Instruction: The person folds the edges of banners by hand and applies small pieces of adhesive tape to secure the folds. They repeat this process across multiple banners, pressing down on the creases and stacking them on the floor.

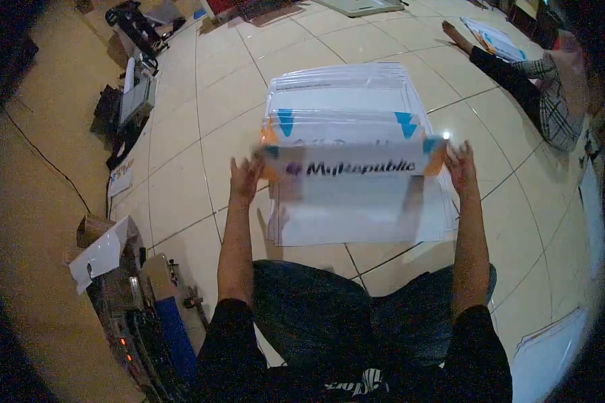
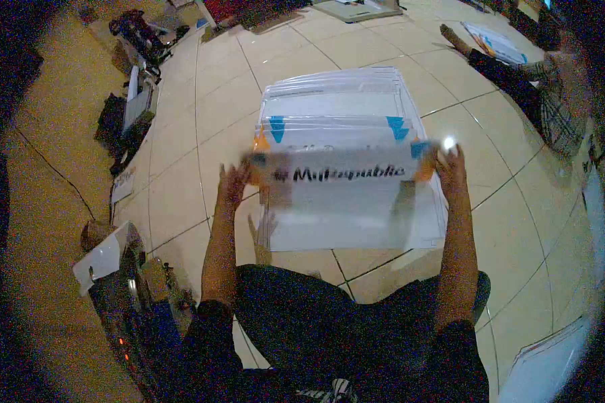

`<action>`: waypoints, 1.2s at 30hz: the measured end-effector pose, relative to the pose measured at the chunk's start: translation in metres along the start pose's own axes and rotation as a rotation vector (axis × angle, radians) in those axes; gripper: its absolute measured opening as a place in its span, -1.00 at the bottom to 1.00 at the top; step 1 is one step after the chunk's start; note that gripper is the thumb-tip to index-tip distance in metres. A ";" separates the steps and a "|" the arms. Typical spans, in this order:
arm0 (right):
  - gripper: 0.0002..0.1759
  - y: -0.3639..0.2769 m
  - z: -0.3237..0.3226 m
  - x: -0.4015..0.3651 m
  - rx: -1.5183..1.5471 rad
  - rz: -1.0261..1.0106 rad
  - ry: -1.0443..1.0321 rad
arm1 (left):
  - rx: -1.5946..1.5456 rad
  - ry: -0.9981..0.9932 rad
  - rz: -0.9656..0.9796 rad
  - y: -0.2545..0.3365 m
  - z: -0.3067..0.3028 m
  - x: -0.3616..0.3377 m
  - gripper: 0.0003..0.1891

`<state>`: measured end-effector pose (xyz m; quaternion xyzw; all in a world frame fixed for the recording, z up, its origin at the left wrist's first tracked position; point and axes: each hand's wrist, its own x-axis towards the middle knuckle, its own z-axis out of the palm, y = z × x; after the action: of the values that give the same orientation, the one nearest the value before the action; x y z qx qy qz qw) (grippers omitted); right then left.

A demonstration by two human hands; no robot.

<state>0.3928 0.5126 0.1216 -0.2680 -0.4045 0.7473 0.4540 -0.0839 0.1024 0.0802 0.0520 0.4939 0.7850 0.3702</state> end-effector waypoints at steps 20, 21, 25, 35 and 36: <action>0.15 0.106 -0.017 -0.122 -1.858 0.255 0.338 | 1.786 0.399 -0.229 -0.106 0.024 -0.132 -0.18; 0.15 0.093 -0.011 -0.129 -1.856 0.256 0.342 | 1.754 0.409 -0.236 -0.104 0.025 -0.133 -0.20; 0.09 0.080 -0.051 -0.118 -1.827 0.362 0.294 | 1.547 0.395 -0.251 -0.108 0.011 -0.131 -0.30; -0.35 0.079 -0.098 -0.134 -1.569 0.093 0.202 | 1.261 0.429 0.291 -0.126 -0.042 -0.097 -0.47; -0.30 0.067 -0.079 -0.146 -1.636 0.125 0.263 | 1.368 0.417 0.346 -0.108 -0.016 -0.117 -0.43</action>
<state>0.4869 0.3929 0.0278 -0.6206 -0.7482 0.2035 0.1169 0.0506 0.0425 0.0172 0.1984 0.9181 0.3423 0.0242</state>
